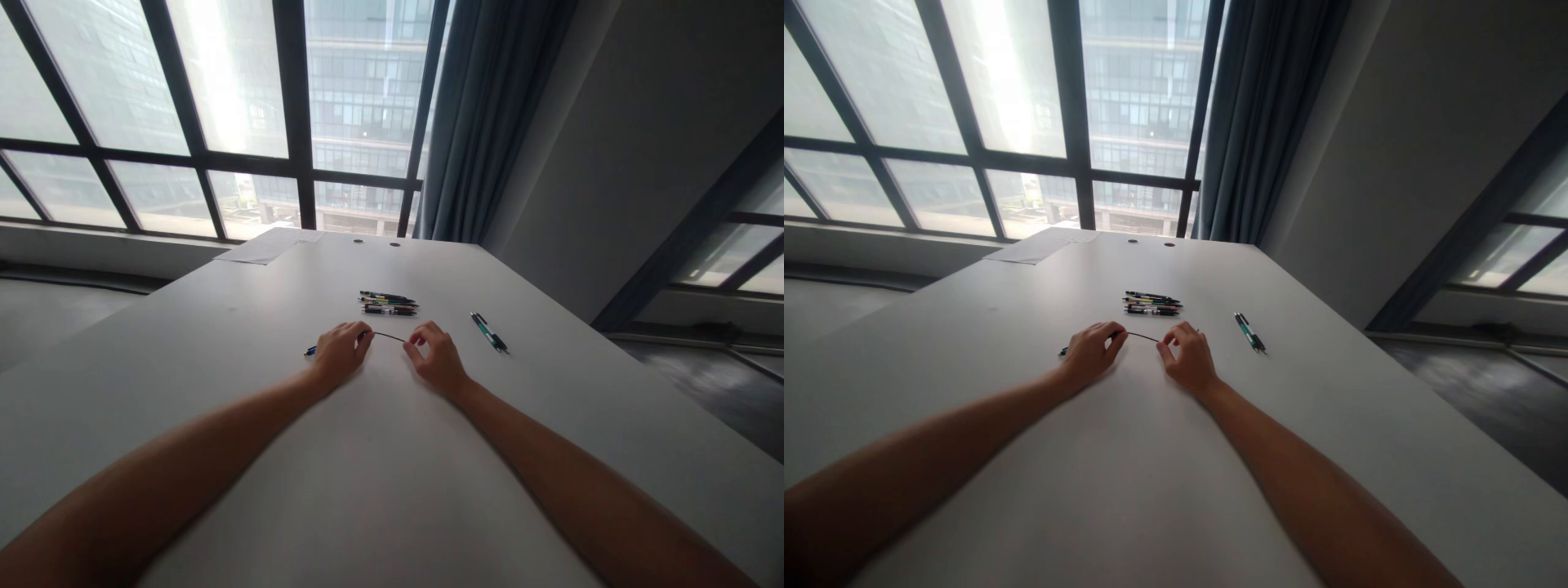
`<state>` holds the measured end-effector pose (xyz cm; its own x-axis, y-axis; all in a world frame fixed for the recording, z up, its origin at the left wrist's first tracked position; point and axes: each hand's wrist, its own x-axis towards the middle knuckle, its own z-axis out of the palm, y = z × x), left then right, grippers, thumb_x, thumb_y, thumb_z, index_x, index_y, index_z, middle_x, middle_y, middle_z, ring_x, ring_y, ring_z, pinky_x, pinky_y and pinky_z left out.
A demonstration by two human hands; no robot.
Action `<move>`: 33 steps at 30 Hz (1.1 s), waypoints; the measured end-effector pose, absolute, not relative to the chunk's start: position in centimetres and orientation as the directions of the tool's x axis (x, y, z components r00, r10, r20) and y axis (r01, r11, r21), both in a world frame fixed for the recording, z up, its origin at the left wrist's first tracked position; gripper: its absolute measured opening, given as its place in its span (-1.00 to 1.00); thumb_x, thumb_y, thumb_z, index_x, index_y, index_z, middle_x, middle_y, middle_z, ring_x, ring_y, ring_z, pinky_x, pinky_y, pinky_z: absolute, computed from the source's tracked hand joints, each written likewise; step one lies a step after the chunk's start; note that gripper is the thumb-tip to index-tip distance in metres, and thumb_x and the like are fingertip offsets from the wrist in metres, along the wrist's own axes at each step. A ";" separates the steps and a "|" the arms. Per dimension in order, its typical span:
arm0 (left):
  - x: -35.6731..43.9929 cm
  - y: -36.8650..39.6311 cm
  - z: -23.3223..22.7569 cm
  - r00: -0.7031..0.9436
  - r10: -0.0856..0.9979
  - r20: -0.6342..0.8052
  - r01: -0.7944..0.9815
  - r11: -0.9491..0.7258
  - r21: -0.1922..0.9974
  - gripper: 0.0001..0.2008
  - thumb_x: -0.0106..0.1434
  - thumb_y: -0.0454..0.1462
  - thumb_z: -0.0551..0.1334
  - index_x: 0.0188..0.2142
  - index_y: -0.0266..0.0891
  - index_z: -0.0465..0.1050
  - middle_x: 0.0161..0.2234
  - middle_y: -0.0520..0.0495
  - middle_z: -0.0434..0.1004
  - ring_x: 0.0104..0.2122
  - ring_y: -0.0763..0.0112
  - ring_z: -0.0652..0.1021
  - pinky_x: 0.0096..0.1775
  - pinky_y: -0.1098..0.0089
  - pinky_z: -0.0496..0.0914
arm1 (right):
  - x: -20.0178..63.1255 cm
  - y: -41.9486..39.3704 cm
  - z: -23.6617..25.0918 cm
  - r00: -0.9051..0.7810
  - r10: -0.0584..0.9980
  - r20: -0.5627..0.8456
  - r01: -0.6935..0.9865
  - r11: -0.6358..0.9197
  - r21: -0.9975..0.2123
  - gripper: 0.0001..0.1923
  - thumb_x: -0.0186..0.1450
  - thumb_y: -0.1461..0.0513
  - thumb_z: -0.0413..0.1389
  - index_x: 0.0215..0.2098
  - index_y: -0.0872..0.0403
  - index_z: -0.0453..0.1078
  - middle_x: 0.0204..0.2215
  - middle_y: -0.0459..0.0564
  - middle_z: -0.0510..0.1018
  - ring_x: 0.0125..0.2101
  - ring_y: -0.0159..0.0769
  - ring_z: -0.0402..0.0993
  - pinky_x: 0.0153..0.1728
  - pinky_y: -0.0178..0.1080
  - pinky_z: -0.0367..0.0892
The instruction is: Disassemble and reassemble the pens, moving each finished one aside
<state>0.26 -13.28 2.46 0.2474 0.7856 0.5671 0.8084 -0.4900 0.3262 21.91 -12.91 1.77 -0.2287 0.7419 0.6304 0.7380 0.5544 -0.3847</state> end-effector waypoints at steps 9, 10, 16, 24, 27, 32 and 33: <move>0.4 -13.4 2.8 0.176 0.849 0.499 0.835 -0.397 0.381 -0.76 0.34 -0.12 0.07 -0.22 -0.14 0.46 -0.35 -0.02 0.59 -0.31 0.30 0.55 -0.32 0.38 0.31 | 21.9 -13.2 2.0 -0.286 0.754 0.591 0.770 0.548 -0.326 -0.95 0.18 0.30 0.13 -0.44 0.09 0.36 -0.29 -0.02 0.47 -0.28 -0.27 0.39 -0.19 -0.21 0.16; 0.4 -13.4 2.9 0.172 0.856 0.487 0.838 -0.387 0.384 -0.76 0.34 -0.11 0.07 -0.22 -0.14 0.46 -0.34 -0.02 0.59 -0.31 0.30 0.55 -0.32 0.38 0.31 | 21.9 -13.2 2.1 -0.292 0.756 0.586 0.774 0.547 -0.320 -0.97 0.18 0.30 0.12 -0.44 0.09 0.36 -0.28 -0.02 0.47 -0.27 -0.27 0.39 -0.19 -0.21 0.15; 0.5 -13.4 3.1 0.104 0.906 0.410 0.860 -0.289 0.421 -0.73 0.30 -0.07 0.11 -0.14 -0.14 0.44 -0.32 -0.02 0.59 -0.29 0.28 0.55 -0.28 0.36 0.33 | 21.9 -13.4 2.3 -0.255 0.789 0.560 0.842 0.466 -0.273 -0.95 0.14 0.30 0.09 -0.47 0.11 0.37 -0.29 -0.01 0.46 -0.24 -0.26 0.36 -0.18 -0.23 0.13; 0.5 -13.2 2.8 0.137 0.899 0.417 0.838 -0.329 0.435 -0.76 0.26 -0.21 0.13 -0.10 -0.16 0.42 -0.27 -0.06 0.57 -0.22 0.26 0.54 -0.21 0.32 0.36 | 22.2 -13.0 2.4 -0.093 0.864 0.495 0.952 0.222 -0.208 -0.90 0.12 0.27 0.10 -0.54 0.12 0.37 -0.28 0.04 0.48 -0.23 -0.22 0.33 -0.18 -0.19 0.07; 0.4 -13.1 2.6 0.157 0.884 0.440 0.829 -0.360 0.428 -0.76 0.24 -0.27 0.11 -0.11 -0.17 0.42 -0.25 -0.08 0.57 -0.19 0.23 0.53 -0.18 0.29 0.37 | 22.3 -13.0 2.4 -0.075 0.879 0.471 0.965 0.183 -0.188 -0.89 0.14 0.26 0.09 -0.53 0.13 0.38 -0.26 0.06 0.47 -0.22 -0.21 0.32 -0.17 -0.18 0.07; 0.4 -12.9 2.4 0.189 0.866 0.463 0.806 -0.406 0.430 -0.71 0.19 -0.36 0.09 -0.10 -0.21 0.44 -0.20 -0.12 0.55 -0.14 0.20 0.50 -0.14 0.25 0.38 | 22.3 -13.0 2.3 -0.068 0.886 0.459 0.967 0.171 -0.186 -0.89 0.16 0.24 0.09 -0.48 0.13 0.39 -0.25 0.08 0.47 -0.21 -0.18 0.33 -0.17 -0.16 0.08; 0.4 -12.9 2.4 0.204 0.858 0.472 0.796 -0.426 0.430 -0.69 0.18 -0.38 0.08 -0.10 -0.23 0.44 -0.20 -0.13 0.56 -0.13 0.20 0.50 -0.13 0.24 0.38 | 22.3 -13.0 2.3 -0.067 0.885 0.461 0.966 0.173 -0.191 -0.89 0.17 0.24 0.09 -0.46 0.13 0.39 -0.25 0.09 0.47 -0.20 -0.17 0.33 -0.16 -0.16 0.08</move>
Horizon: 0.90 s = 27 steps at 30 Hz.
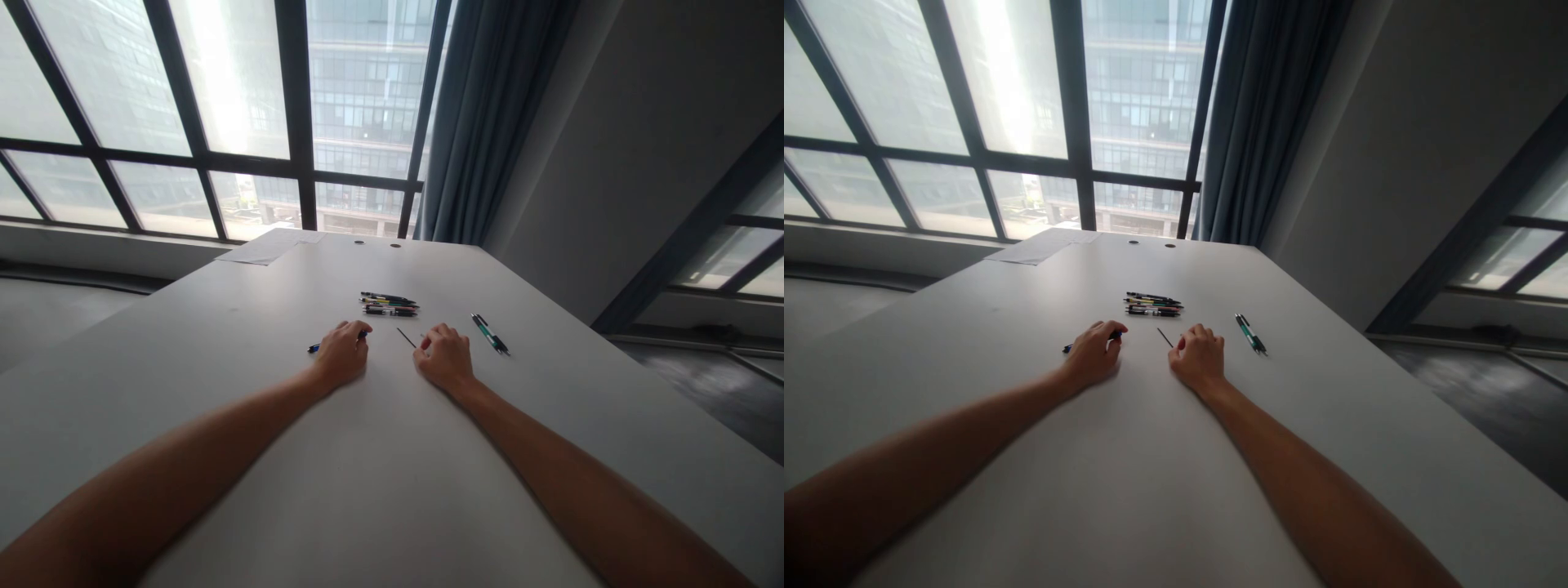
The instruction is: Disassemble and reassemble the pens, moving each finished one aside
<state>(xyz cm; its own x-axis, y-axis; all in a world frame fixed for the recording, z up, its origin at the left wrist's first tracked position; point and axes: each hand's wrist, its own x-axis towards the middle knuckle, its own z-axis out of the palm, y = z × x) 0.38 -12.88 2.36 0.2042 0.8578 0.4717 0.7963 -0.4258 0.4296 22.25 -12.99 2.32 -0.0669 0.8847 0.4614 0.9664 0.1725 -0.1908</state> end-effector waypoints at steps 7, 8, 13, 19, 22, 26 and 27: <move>0.2 -12.5 1.9 0.486 0.678 0.552 0.663 -0.697 0.274 -0.51 0.05 -0.51 0.05 -0.03 -0.25 0.43 -0.15 -0.11 0.59 -0.09 0.23 0.50 0.03 0.12 0.27 | 22.1 -13.0 2.2 -0.108 0.851 0.514 0.941 0.254 -0.223 -0.87 0.23 0.26 0.03 -0.34 0.11 0.41 -0.24 0.06 0.48 -0.18 -0.19 0.33 -0.12 -0.16 0.06; 0.2 -12.5 1.7 0.519 0.657 0.547 0.639 -0.723 0.262 -0.50 0.04 -0.52 0.05 -0.04 -0.23 0.45 -0.11 -0.09 0.58 -0.07 0.25 0.50 0.06 0.11 0.24 | 22.1 -12.9 2.1 -0.124 0.844 0.522 0.936 0.274 -0.221 -0.87 0.23 0.27 0.03 -0.34 0.11 0.41 -0.25 0.05 0.48 -0.18 -0.19 0.33 -0.12 -0.16 0.06; 0.1 -11.6 0.9 0.575 0.637 0.513 0.574 -0.761 0.302 -0.53 0.08 -0.53 0.03 -0.10 -0.18 0.49 -0.02 -0.05 0.56 0.03 0.33 0.49 0.13 0.17 0.24 | 21.7 -13.2 2.1 -0.245 0.784 0.570 0.885 0.421 -0.198 -0.90 0.22 0.29 0.04 -0.35 0.11 0.40 -0.25 0.04 0.49 -0.19 -0.21 0.34 -0.11 -0.19 0.08; 0.2 -11.8 1.0 0.519 0.657 0.547 0.583 -0.740 0.336 -0.52 0.10 -0.52 0.02 -0.03 -0.23 0.44 0.01 -0.12 0.52 0.07 0.31 0.45 0.13 0.22 0.28 | 20.8 -15.2 3.0 -0.551 0.704 0.449 0.693 0.685 -0.224 -0.84 0.23 0.24 0.06 -0.49 0.11 0.35 -0.50 -0.04 0.45 -0.46 -0.37 0.29 -0.36 -0.32 0.12; 0.1 -12.2 1.6 0.301 0.757 0.580 0.673 -0.600 0.433 -0.69 0.19 -0.41 0.05 -0.13 -0.22 0.44 -0.15 -0.12 0.57 -0.10 0.28 0.51 -0.03 0.25 0.37 | 20.4 -16.1 3.1 -0.698 0.645 0.312 0.600 0.764 -0.237 -0.73 0.23 0.20 0.08 -0.60 0.11 0.29 -0.63 -0.11 0.37 -0.60 -0.45 0.15 -0.49 -0.35 0.02; -0.2 -11.8 2.1 0.029 0.903 0.429 0.694 -0.328 0.641 -0.83 0.26 -0.24 0.08 -0.30 -0.19 0.44 -0.42 -0.01 0.53 -0.39 0.36 0.50 -0.31 0.38 0.36 | 20.2 -16.7 3.3 -0.707 0.649 0.280 0.613 0.760 -0.214 -0.71 0.21 0.19 0.09 -0.63 0.11 0.28 -0.65 -0.12 0.36 -0.61 -0.47 0.12 -0.49 -0.36 -0.01; -0.3 -11.7 2.1 0.006 0.914 0.405 0.688 -0.298 0.662 -0.83 0.26 -0.24 0.08 -0.32 -0.18 0.43 -0.43 0.00 0.53 -0.41 0.37 0.49 -0.33 0.40 0.34 | 20.1 -16.9 3.5 -0.703 0.657 0.272 0.621 0.754 -0.215 -0.71 0.22 0.19 0.09 -0.63 0.11 0.29 -0.65 -0.12 0.37 -0.61 -0.46 0.13 -0.49 -0.36 -0.01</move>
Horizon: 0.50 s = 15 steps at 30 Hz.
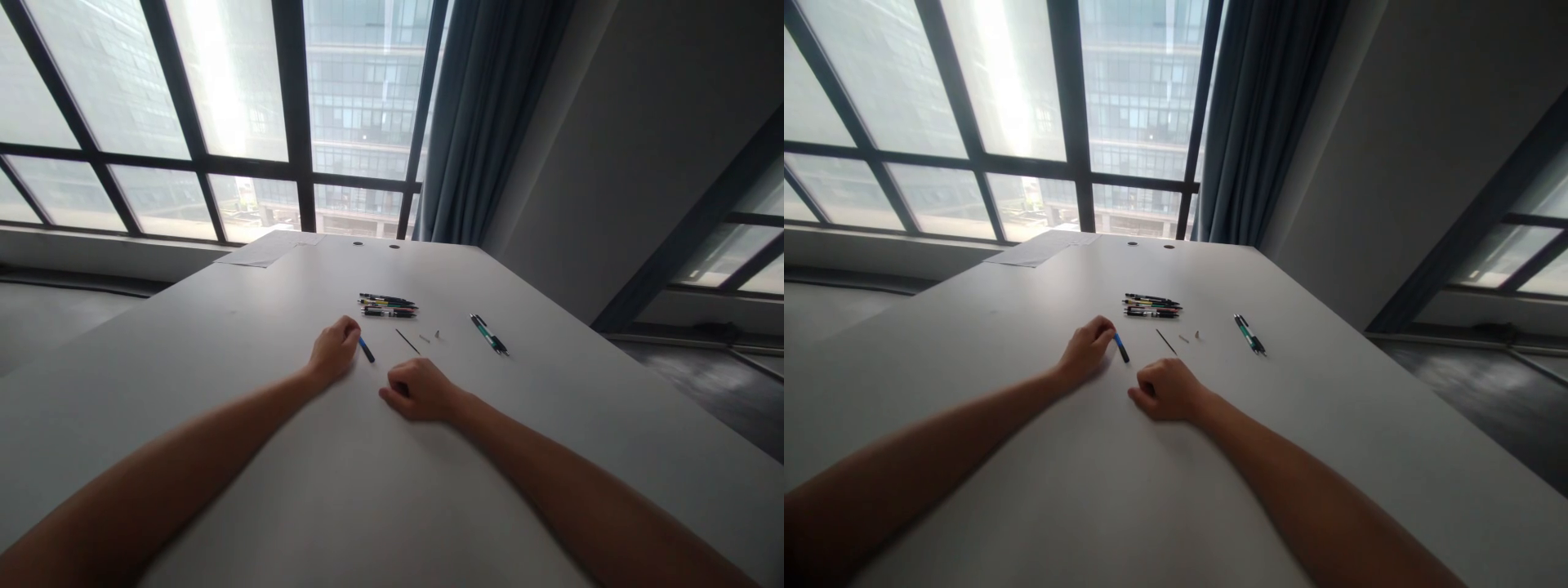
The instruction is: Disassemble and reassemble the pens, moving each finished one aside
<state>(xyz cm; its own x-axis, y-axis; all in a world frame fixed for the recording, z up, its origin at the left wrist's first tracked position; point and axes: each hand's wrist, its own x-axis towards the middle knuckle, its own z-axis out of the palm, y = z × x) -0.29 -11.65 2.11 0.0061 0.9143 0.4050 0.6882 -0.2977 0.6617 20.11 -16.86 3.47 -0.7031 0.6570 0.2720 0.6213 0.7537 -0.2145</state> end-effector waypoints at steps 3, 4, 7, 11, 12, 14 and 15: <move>-0.5 -11.4 2.1 -0.013 0.916 0.402 0.685 -0.285 0.671 -0.84 0.25 -0.25 0.08 -0.32 -0.17 0.44 -0.43 0.01 0.52 -0.41 0.37 0.48 -0.34 0.38 0.33 | 19.9 -17.1 3.7 -0.695 0.680 0.235 0.643 0.733 -0.220 -0.72 0.23 0.18 0.07 -0.62 0.10 0.32 -0.64 -0.11 0.39 -0.59 -0.44 0.17 -0.48 -0.35 0.01; -0.5 -11.4 2.1 -0.009 0.912 0.410 0.686 -0.293 0.666 -0.84 0.25 -0.26 0.08 -0.31 -0.18 0.44 -0.43 0.01 0.52 -0.41 0.36 0.48 -0.33 0.37 0.34 | 19.9 -17.1 3.8 -0.690 0.687 0.226 0.651 0.726 -0.219 -0.72 0.23 0.17 0.08 -0.61 0.10 0.32 -0.63 -0.11 0.39 -0.59 -0.44 0.18 -0.47 -0.35 0.02; -0.3 -11.7 2.1 0.085 0.861 0.501 0.705 -0.408 0.581 -0.80 0.23 -0.33 0.06 -0.25 -0.20 0.46 -0.36 -0.04 0.53 -0.32 0.32 0.49 -0.23 0.32 0.37 | 20.0 -16.6 3.6 -0.569 0.764 0.305 0.739 0.637 -0.219 -0.77 0.25 0.16 0.07 -0.52 0.10 0.37 -0.56 -0.08 0.45 -0.55 -0.41 0.24 -0.46 -0.34 0.04; -0.1 -12.3 2.0 0.383 0.742 0.551 0.725 -0.611 0.318 -0.67 0.17 -0.41 0.08 -0.12 -0.18 0.48 -0.09 -0.12 0.51 -0.05 0.21 0.44 -0.01 0.16 0.30 | 21.1 -14.7 3.0 -0.186 0.851 0.491 0.903 0.345 -0.256 -0.81 0.28 0.17 0.06 -0.25 0.11 0.44 -0.37 -0.01 0.51 -0.42 -0.34 0.36 -0.36 -0.33 0.14; -0.1 -12.3 1.9 0.438 0.727 0.530 0.722 -0.635 0.275 -0.66 0.17 -0.41 0.09 -0.11 -0.16 0.49 -0.05 -0.11 0.50 -0.02 0.20 0.43 0.02 0.13 0.27 | 21.5 -14.2 2.9 -0.148 0.859 0.490 0.922 0.299 -0.245 -0.80 0.26 0.18 0.09 -0.21 0.12 0.44 -0.32 0.01 0.51 -0.38 -0.32 0.37 -0.33 -0.32 0.16; -0.1 -12.3 1.8 0.504 0.712 0.489 0.714 -0.662 0.228 -0.68 0.19 -0.40 0.09 -0.16 -0.12 0.52 -0.01 -0.09 0.48 0.01 0.20 0.42 0.07 0.09 0.22 | 22.0 -13.4 2.6 -0.114 0.884 0.454 0.945 0.237 -0.224 -0.81 0.24 0.19 0.12 -0.24 0.12 0.46 -0.27 0.03 0.50 -0.34 -0.30 0.39 -0.29 -0.30 0.18; -0.1 -12.3 1.7 0.521 0.711 0.473 0.712 -0.667 0.218 -0.70 0.21 -0.38 0.08 -0.19 -0.11 0.53 0.00 -0.07 0.48 0.01 0.21 0.42 0.09 0.08 0.19 | 22.2 -13.2 2.5 -0.111 0.894 0.433 0.951 0.223 -0.215 -0.84 0.25 0.19 0.11 -0.28 0.11 0.47 -0.26 0.03 0.50 -0.33 -0.30 0.39 -0.28 -0.29 0.18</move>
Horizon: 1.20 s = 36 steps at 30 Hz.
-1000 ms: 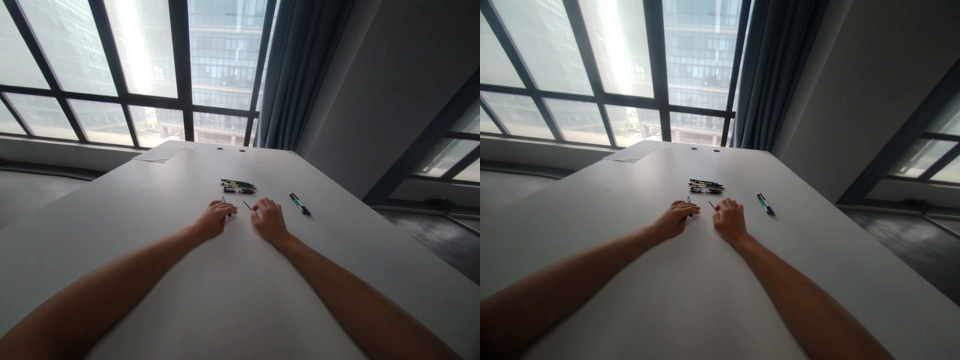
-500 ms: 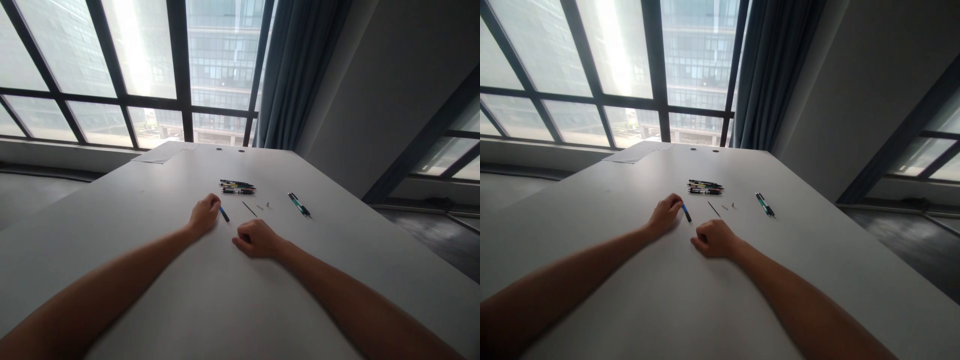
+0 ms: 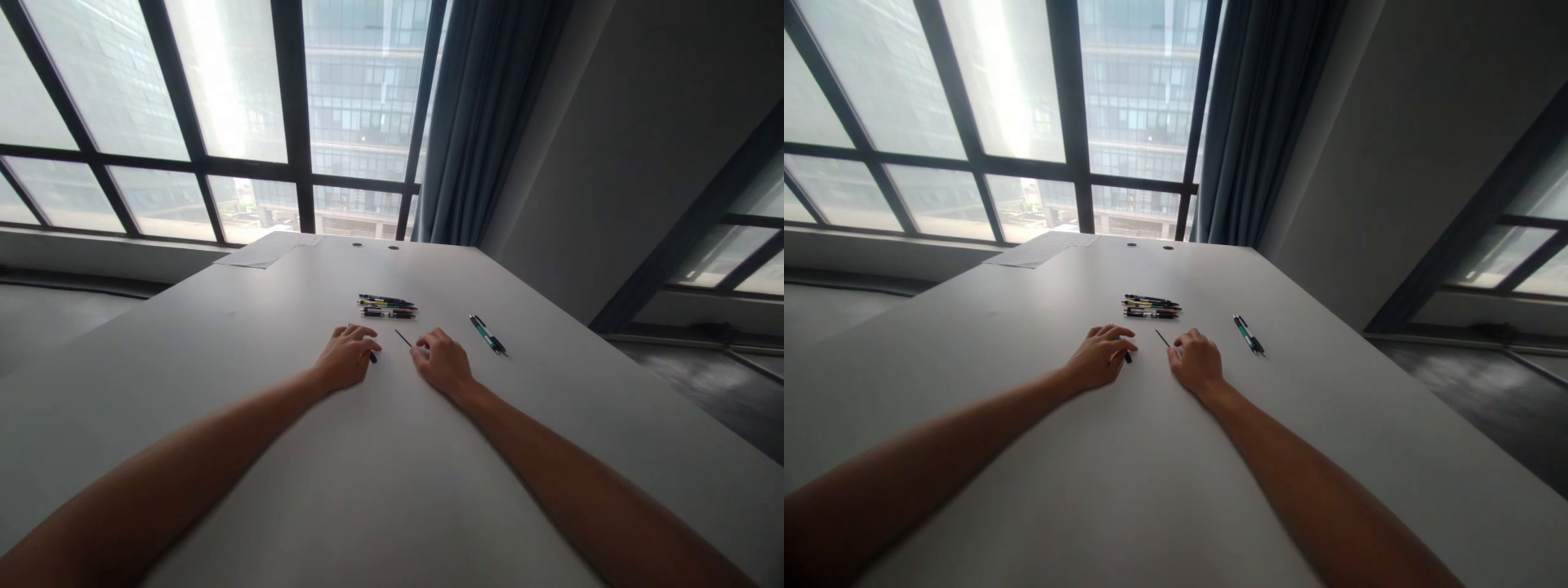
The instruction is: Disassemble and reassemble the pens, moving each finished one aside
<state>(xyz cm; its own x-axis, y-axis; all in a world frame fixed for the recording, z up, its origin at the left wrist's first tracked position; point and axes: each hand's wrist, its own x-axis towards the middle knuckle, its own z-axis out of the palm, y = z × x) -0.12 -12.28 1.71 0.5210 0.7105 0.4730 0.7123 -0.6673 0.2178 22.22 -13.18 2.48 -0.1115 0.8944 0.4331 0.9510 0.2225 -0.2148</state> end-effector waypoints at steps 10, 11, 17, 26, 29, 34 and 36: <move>0.1 -12.3 1.9 0.375 0.809 0.453 0.762 -0.548 0.346 -0.79 0.31 -0.28 0.06 -0.17 -0.18 0.45 -0.21 -0.11 0.56 -0.17 0.23 0.51 -0.05 0.17 0.32 | 22.0 -13.1 2.5 -0.117 0.892 0.437 0.923 0.260 -0.284 -0.87 0.31 0.27 0.02 -0.34 0.11 0.39 -0.32 0.01 0.49 -0.32 -0.29 0.38 -0.27 -0.28 0.14; 0.1 -12.3 1.9 0.312 0.835 0.452 0.775 -0.499 0.388 -0.78 0.32 -0.28 0.04 -0.14 -0.18 0.43 -0.23 -0.12 0.56 -0.21 0.23 0.52 -0.11 0.20 0.35 | 22.0 -13.1 2.5 -0.111 0.879 0.463 0.912 0.276 -0.305 -0.86 0.32 0.27 -0.01 -0.32 0.11 0.38 -0.34 0.00 0.50 -0.33 -0.29 0.38 -0.25 -0.28 0.14; -0.3 -11.6 1.4 0.199 0.828 0.525 0.695 -0.497 0.520 -0.80 0.31 -0.33 0.02 -0.14 -0.22 0.37 -0.30 -0.12 0.54 -0.32 0.29 0.51 -0.23 0.29 0.40 | 22.0 -13.3 2.6 -0.165 0.836 0.524 0.865 0.378 -0.329 -0.87 0.31 0.29 -0.04 -0.34 0.09 0.33 -0.40 -0.01 0.52 -0.35 -0.28 0.39 -0.21 -0.26 0.13; -0.3 -11.3 1.2 0.203 0.796 0.570 0.637 -0.549 0.540 -0.83 0.28 -0.36 0.04 -0.20 -0.24 0.36 -0.27 -0.14 0.53 -0.27 0.29 0.51 -0.19 0.28 0.40 | 22.0 -13.3 2.7 -0.208 0.816 0.539 0.874 0.403 -0.272 -0.88 0.29 0.33 -0.03 -0.37 0.10 0.33 -0.40 -0.01 0.50 -0.34 -0.27 0.37 -0.24 -0.26 0.09; -0.3 -11.4 1.3 0.229 0.790 0.568 0.630 -0.565 0.533 -0.83 0.28 -0.36 0.04 -0.19 -0.23 0.38 -0.25 -0.14 0.52 -0.25 0.29 0.50 -0.17 0.27 0.41 | 22.2 -13.3 2.7 -0.231 0.794 0.562 0.883 0.414 -0.222 -0.86 0.29 0.34 -0.04 -0.35 0.11 0.35 -0.39 0.00 0.49 -0.32 -0.27 0.36 -0.24 -0.26 0.08; -0.1 -12.1 1.4 0.400 0.709 0.580 0.559 -0.691 0.459 -0.75 0.28 -0.40 0.02 -0.13 -0.23 0.41 -0.20 -0.15 0.50 -0.19 0.31 0.50 -0.11 0.29 0.41 | 22.1 -13.7 2.8 -0.304 0.708 0.637 0.849 0.504 -0.155 -0.79 0.36 0.32 -0.08 -0.32 0.10 0.38 -0.33 0.02 0.49 -0.26 -0.26 0.35 -0.18 -0.24 0.10; 0.0 -12.4 1.5 0.479 0.650 0.590 0.509 -0.753 0.416 -0.69 0.28 -0.42 0.01 -0.07 -0.22 0.40 -0.17 -0.16 0.49 -0.15 0.31 0.49 -0.07 0.29 0.40 | 21.8 -13.9 2.7 -0.385 0.673 0.631 0.800 0.584 -0.135 -0.79 0.38 0.27 -0.07 -0.26 0.08 0.40 -0.29 0.01 0.50 -0.24 -0.26 0.36 -0.15 -0.24 0.11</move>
